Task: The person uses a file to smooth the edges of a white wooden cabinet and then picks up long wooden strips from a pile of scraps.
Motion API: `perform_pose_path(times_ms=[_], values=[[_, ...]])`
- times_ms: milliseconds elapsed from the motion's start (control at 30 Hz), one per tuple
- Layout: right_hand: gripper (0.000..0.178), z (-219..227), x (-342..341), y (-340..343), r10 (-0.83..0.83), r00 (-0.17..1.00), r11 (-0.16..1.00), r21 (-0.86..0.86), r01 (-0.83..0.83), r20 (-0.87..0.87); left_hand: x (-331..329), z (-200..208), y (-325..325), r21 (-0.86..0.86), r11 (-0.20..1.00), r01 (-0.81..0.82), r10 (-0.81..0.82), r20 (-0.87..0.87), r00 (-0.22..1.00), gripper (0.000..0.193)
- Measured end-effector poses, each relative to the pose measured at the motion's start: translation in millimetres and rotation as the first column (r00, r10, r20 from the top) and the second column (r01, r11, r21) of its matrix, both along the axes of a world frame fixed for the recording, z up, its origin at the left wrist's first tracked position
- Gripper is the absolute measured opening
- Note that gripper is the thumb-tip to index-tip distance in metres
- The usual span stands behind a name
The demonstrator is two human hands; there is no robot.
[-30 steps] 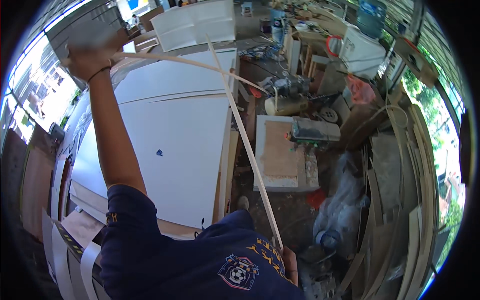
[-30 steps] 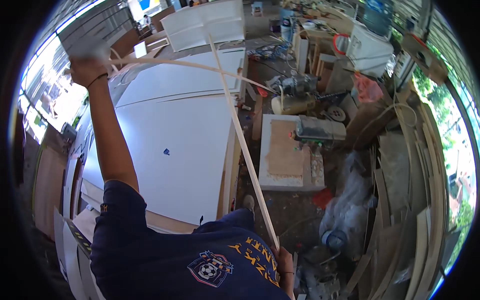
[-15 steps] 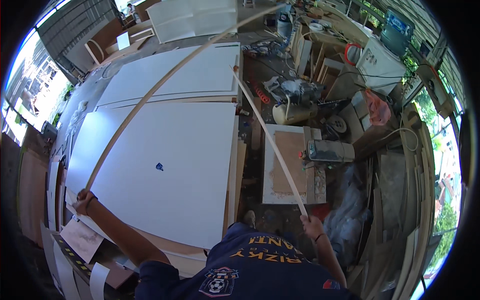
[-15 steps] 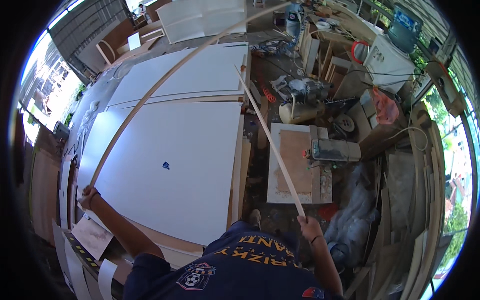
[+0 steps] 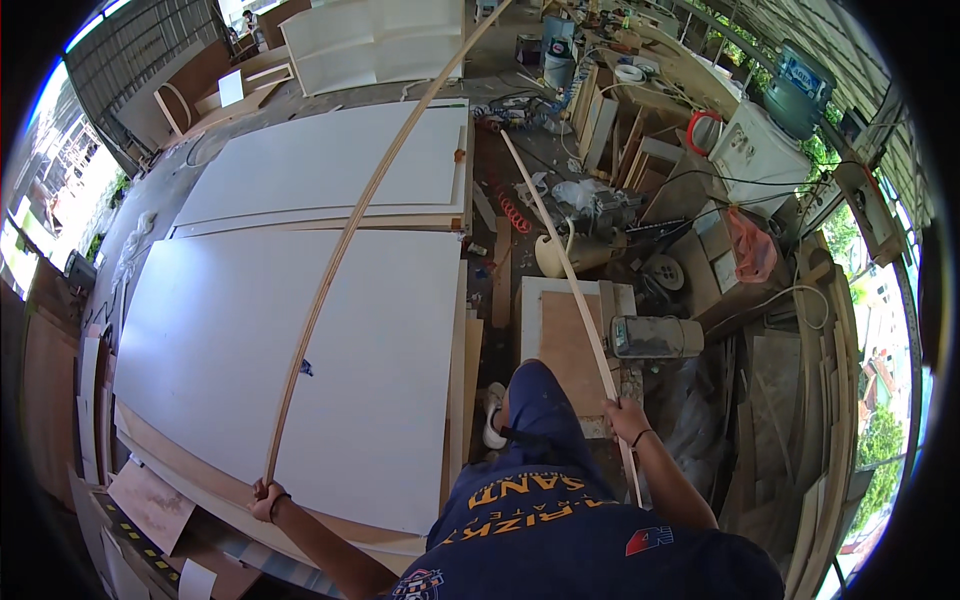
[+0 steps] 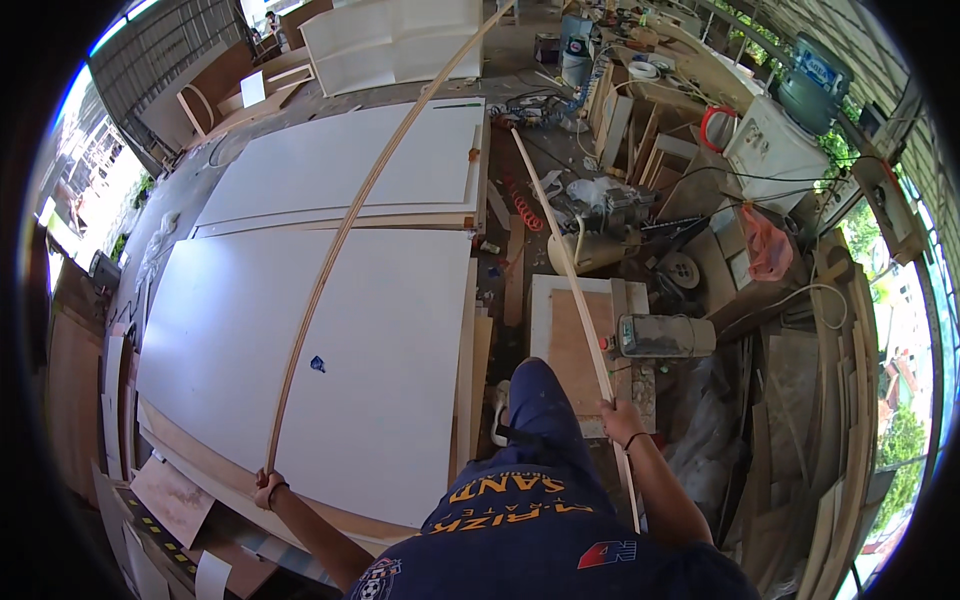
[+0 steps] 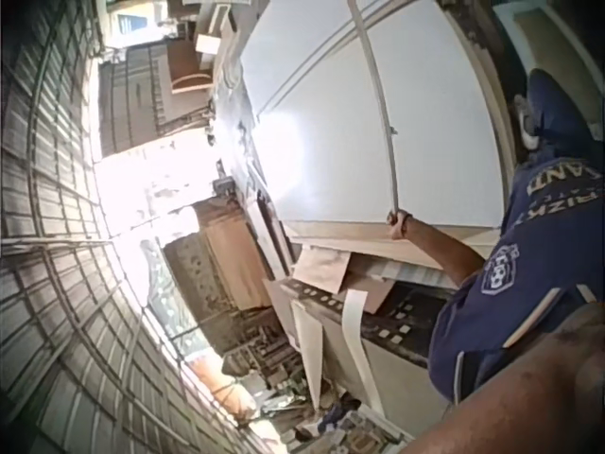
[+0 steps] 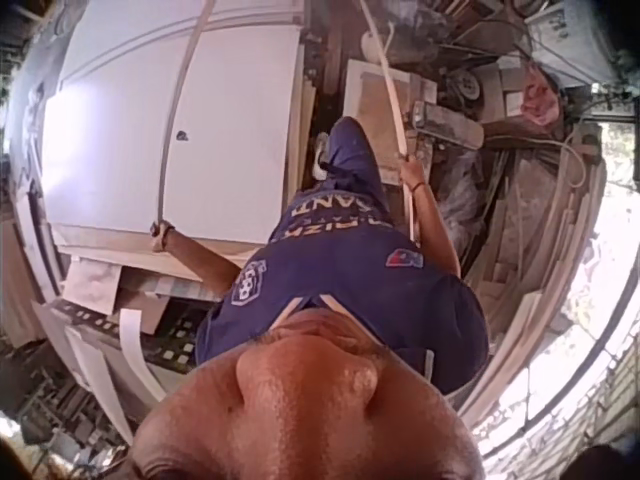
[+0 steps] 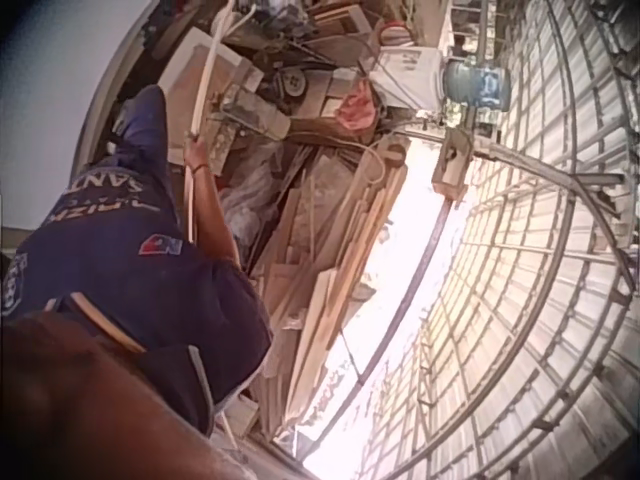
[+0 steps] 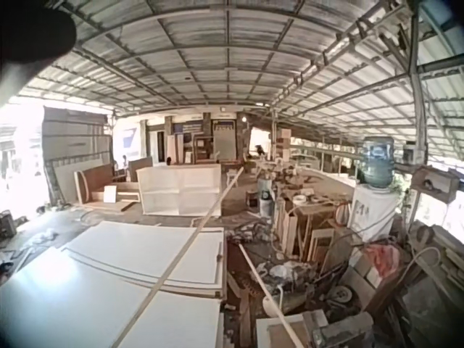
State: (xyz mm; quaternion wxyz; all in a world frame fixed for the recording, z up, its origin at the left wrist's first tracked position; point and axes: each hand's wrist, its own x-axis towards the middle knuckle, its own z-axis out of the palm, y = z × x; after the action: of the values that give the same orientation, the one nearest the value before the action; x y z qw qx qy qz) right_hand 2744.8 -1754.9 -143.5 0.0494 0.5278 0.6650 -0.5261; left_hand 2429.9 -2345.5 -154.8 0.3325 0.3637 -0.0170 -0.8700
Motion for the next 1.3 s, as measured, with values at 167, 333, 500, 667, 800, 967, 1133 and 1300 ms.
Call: perform_pose_path(times_ms=[167,333,500,667,800,967,1133,1300], values=[[0.031,-12.3,-58.3,43.4,0.06,0.997,0.995,0.087,-0.056,-0.047,-20.2,12.5,24.1,-0.157,0.987,-0.031,0.019,-0.08,0.997,0.048],[0.031,-58.3,-90.9,100.6,-0.033,0.998,0.999,-0.008,0.032,-0.052,-57.6,-13.5,116.2,-0.095,0.994,-0.052,0.057,0.044,0.997,0.05],[0.029,-84.4,-135.8,158.3,-0.013,1.0,0.999,0.049,0.013,-0.009,-131.0,-31.1,204.1,0.018,1.0,0.007,-0.008,0.09,0.996,0.051],[0.032,-68.9,-160.2,188.4,-0.047,0.995,0.996,0.079,0.04,0.087,-222.2,-5.8,293.0,-0.03,0.999,0.027,-0.021,0.177,0.984,0.051],[0.039,-88.5,-157.4,220.7,-0.032,0.99,0.985,0.173,0.007,0.141,-265.4,-5.2,333.5,-0.069,0.993,0.097,-0.079,0.222,0.972,0.052],[0.034,-95.3,-152.9,244.5,0.048,0.99,0.92,0.38,-0.094,0.13,-295.8,-0.5,357.6,-0.084,0.992,0.099,-0.081,0.191,0.978,0.054],[0.034,-42.8,-191.0,247.4,-0.07,0.996,0.961,0.271,0.052,0.06,-335.4,11.5,387.5,-0.094,0.99,0.102,-0.084,0.177,0.981,0.053],[0.032,-46.4,-220.0,265.6,-0.001,0.997,0.909,0.415,-0.033,0.08,-426.0,-1.6,427.4,-0.005,1.0,0.024,-0.023,0.184,0.983,0.043]])
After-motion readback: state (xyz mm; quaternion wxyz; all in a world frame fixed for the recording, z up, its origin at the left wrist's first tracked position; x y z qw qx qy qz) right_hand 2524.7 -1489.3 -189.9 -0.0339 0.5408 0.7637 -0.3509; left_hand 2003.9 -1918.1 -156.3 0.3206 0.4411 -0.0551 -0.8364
